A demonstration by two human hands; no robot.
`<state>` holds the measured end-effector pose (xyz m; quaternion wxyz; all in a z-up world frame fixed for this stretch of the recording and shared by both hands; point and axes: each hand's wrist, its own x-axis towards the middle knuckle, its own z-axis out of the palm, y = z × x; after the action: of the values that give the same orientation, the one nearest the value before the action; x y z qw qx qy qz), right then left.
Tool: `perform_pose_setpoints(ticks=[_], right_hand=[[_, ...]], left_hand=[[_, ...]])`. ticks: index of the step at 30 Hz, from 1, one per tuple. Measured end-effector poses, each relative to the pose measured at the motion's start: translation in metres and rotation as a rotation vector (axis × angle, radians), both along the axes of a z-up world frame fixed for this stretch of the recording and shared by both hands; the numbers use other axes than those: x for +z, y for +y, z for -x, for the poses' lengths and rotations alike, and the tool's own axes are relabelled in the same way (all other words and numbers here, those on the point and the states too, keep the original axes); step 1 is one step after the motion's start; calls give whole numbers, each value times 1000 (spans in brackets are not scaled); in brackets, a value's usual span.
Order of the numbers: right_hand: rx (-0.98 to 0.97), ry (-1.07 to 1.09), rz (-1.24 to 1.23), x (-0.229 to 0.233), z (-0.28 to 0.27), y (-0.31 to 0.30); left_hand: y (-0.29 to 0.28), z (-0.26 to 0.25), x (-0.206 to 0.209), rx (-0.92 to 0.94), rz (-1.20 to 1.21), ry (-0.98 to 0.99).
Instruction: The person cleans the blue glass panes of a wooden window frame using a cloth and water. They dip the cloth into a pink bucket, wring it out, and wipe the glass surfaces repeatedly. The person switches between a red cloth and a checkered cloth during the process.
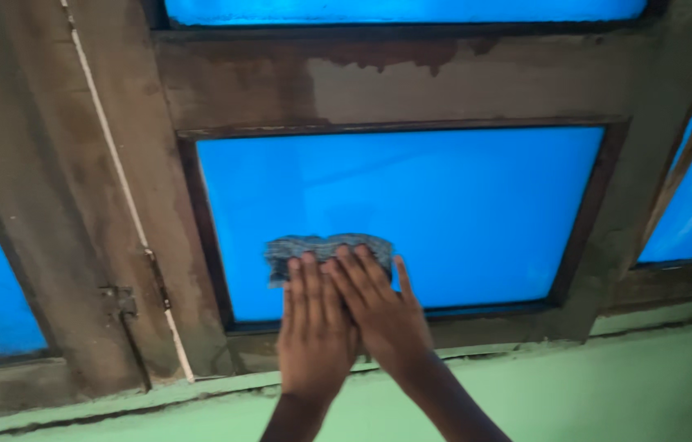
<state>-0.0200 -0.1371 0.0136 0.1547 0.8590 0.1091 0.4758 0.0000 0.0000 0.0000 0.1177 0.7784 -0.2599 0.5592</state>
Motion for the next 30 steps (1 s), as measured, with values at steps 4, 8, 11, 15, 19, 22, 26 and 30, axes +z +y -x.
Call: perform_pose_setpoints(ticks=[4,8,11,15,19,22,26,30], right_hand=[[-47,-10,-30,-3,13,-54],[-58,-88,-47,-6,28,-95],[-53,-116,-65,-7,36,-119],[-86,-132,-68,-6,46,-142],[-62,-167,-106,-6,54,-165],[-82,-184,-97,-7,58,-183],[-99,-168,-113,-9,61,-207],[-162,-188,-87,-11,65,-227]], left_hand=[[-54,11,-2,-90,25,50],[-99,21,-3,-136,26,58],[-125,28,-4,-147,22,54],[-152,39,-3,-137,31,56],[-177,47,1,-123,12,29],[-198,54,1,-131,38,3],[-219,63,1,-75,-15,-20],[-244,71,4,-120,-16,5]])
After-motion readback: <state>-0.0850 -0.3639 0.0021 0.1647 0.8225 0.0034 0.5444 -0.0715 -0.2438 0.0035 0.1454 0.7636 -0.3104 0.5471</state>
